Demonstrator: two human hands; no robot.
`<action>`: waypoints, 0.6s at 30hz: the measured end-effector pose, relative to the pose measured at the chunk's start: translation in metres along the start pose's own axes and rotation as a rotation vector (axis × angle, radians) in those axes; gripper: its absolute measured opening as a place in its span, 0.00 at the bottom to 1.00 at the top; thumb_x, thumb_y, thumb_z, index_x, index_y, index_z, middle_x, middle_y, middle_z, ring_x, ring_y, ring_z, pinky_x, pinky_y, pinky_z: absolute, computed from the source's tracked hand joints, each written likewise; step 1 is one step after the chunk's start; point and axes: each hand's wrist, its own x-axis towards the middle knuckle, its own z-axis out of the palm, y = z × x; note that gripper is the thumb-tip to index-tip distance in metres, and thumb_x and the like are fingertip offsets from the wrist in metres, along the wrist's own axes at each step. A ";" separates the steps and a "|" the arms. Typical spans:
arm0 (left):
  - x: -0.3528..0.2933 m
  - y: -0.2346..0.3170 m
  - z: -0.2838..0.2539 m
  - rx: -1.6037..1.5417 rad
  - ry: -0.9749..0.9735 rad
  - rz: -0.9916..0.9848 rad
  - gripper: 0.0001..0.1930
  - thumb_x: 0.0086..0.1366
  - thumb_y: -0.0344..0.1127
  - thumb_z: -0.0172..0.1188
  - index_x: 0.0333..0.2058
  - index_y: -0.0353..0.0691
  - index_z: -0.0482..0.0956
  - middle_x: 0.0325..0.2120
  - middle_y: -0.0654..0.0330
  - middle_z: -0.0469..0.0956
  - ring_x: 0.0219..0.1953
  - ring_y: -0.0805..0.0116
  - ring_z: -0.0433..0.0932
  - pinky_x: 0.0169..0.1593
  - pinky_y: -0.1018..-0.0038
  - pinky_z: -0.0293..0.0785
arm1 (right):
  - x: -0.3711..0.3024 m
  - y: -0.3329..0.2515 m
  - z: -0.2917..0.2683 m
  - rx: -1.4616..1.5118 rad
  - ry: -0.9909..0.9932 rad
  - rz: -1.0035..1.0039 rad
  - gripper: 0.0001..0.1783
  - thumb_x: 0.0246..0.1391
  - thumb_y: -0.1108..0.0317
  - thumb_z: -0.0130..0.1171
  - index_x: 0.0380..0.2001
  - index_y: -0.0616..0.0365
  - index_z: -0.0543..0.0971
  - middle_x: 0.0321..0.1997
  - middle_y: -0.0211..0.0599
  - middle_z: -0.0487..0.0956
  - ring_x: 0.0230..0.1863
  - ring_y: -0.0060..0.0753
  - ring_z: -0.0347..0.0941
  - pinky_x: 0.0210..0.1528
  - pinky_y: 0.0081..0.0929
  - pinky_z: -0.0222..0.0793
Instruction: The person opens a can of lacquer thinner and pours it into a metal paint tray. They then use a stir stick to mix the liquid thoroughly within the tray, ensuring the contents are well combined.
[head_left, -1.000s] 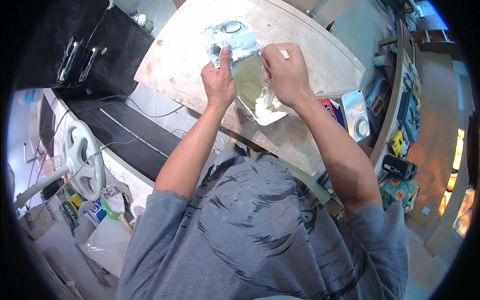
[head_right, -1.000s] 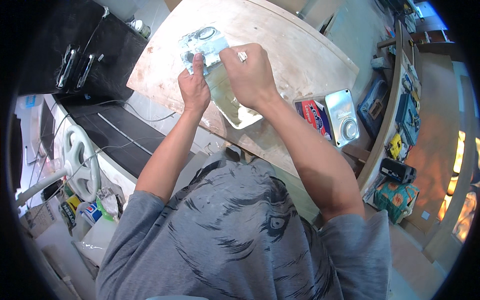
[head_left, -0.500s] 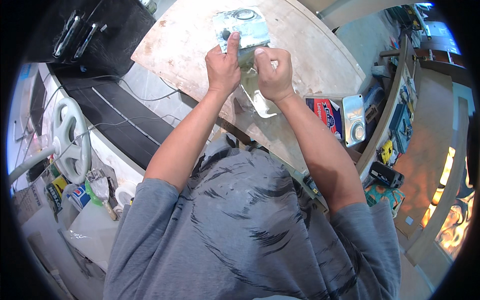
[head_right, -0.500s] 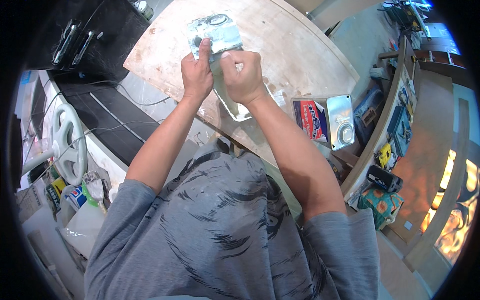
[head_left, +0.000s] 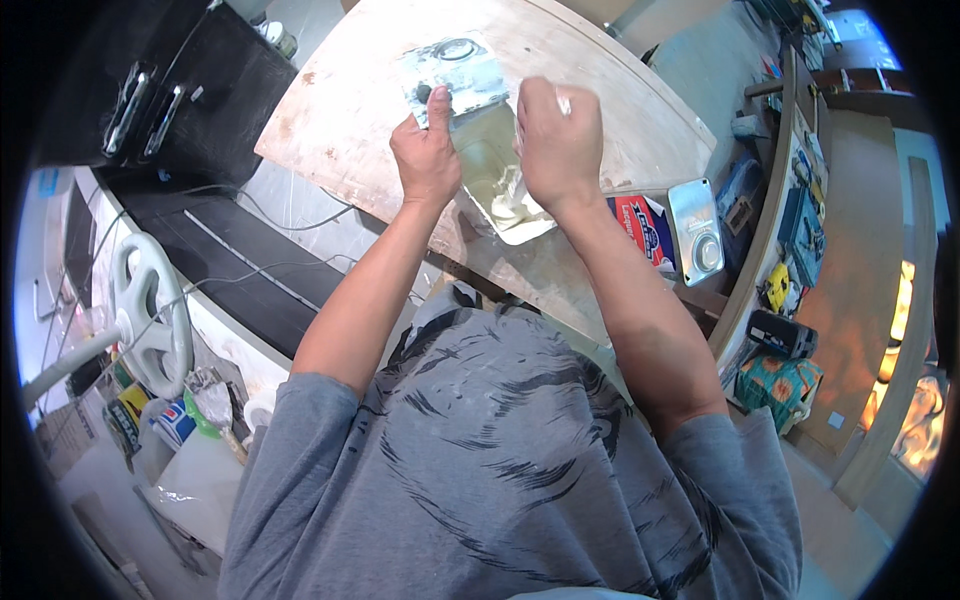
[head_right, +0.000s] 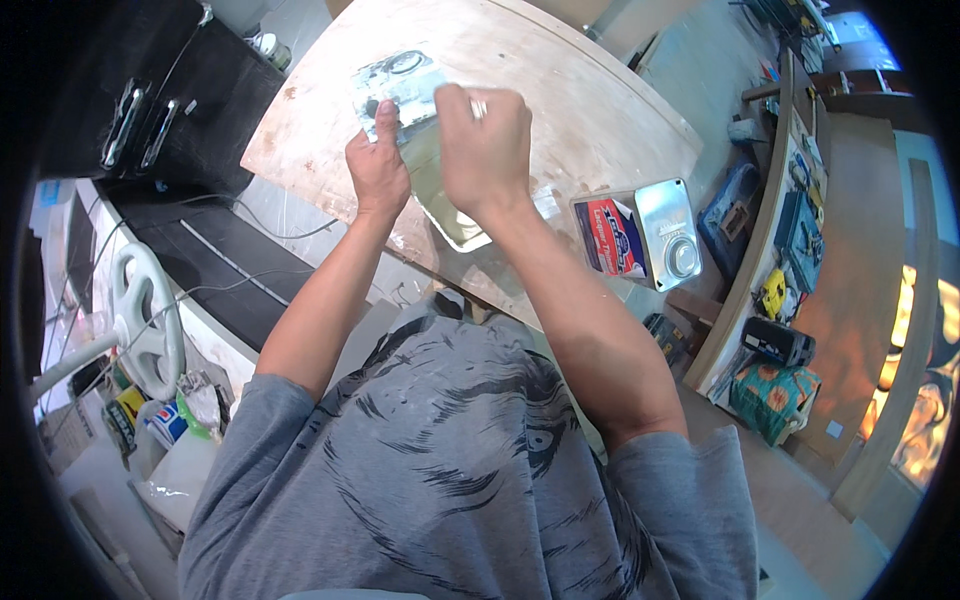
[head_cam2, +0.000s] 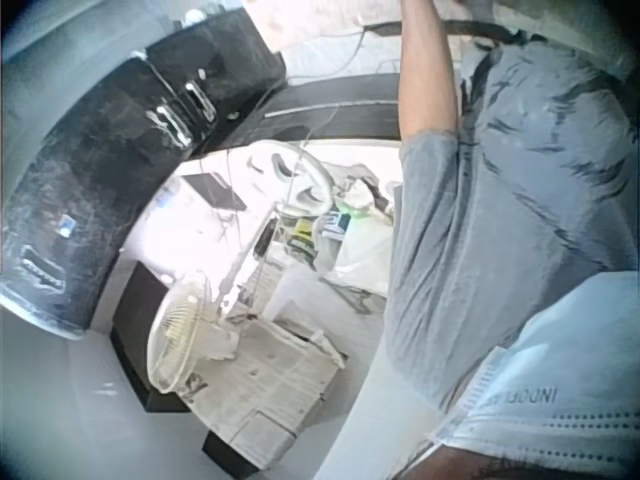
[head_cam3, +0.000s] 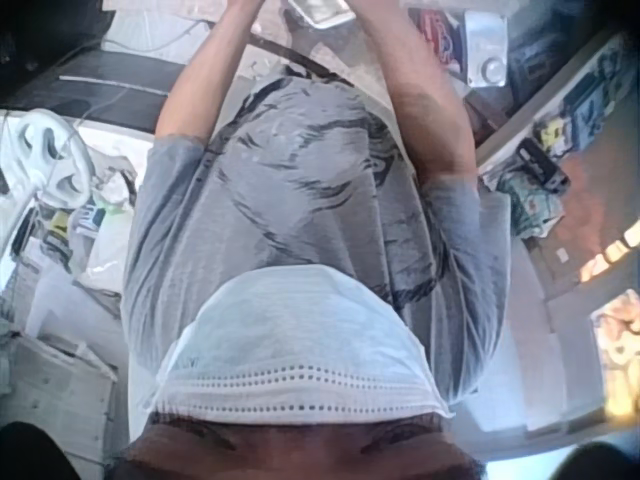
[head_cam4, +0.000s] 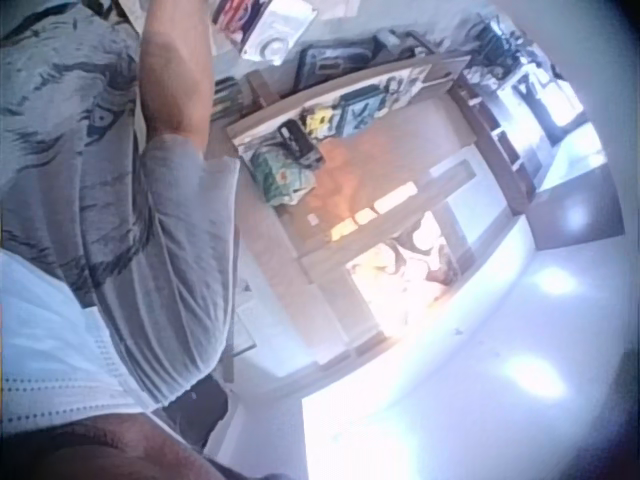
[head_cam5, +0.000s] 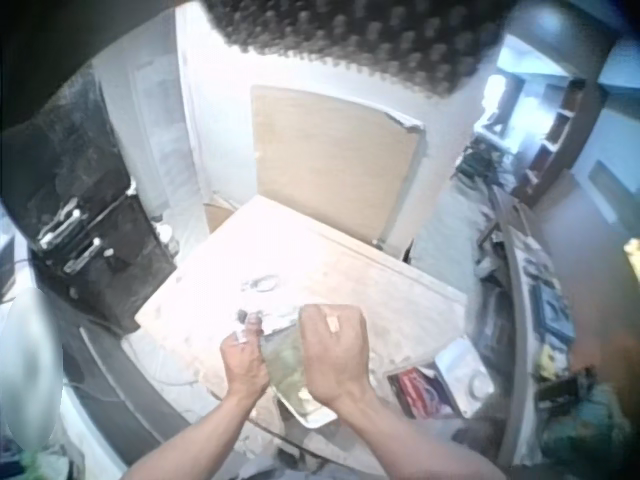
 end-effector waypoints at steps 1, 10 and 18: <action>0.000 -0.002 -0.001 0.002 -0.006 -0.010 0.27 0.78 0.53 0.57 0.37 0.28 0.84 0.29 0.60 0.82 0.34 0.74 0.74 0.42 0.70 0.74 | 0.004 -0.008 0.000 0.028 0.002 -0.052 0.22 0.59 0.64 0.55 0.18 0.72 0.72 0.12 0.40 0.63 0.19 0.24 0.58 0.24 0.36 0.59; 0.001 -0.001 -0.002 -0.082 -0.081 -0.080 0.25 0.79 0.51 0.56 0.38 0.30 0.83 0.30 0.64 0.81 0.34 0.76 0.72 0.42 0.73 0.73 | 0.013 0.047 0.032 0.159 -0.052 -0.271 0.20 0.58 0.65 0.55 0.17 0.70 0.72 0.14 0.51 0.65 0.17 0.33 0.60 0.25 0.37 0.61; 0.000 0.001 0.000 -0.071 -0.046 -0.047 0.26 0.79 0.52 0.56 0.41 0.28 0.83 0.33 0.61 0.83 0.37 0.75 0.74 0.45 0.72 0.74 | -0.006 0.054 0.008 -0.064 -0.069 -0.087 0.22 0.57 0.63 0.55 0.17 0.72 0.72 0.14 0.54 0.66 0.16 0.35 0.60 0.25 0.39 0.62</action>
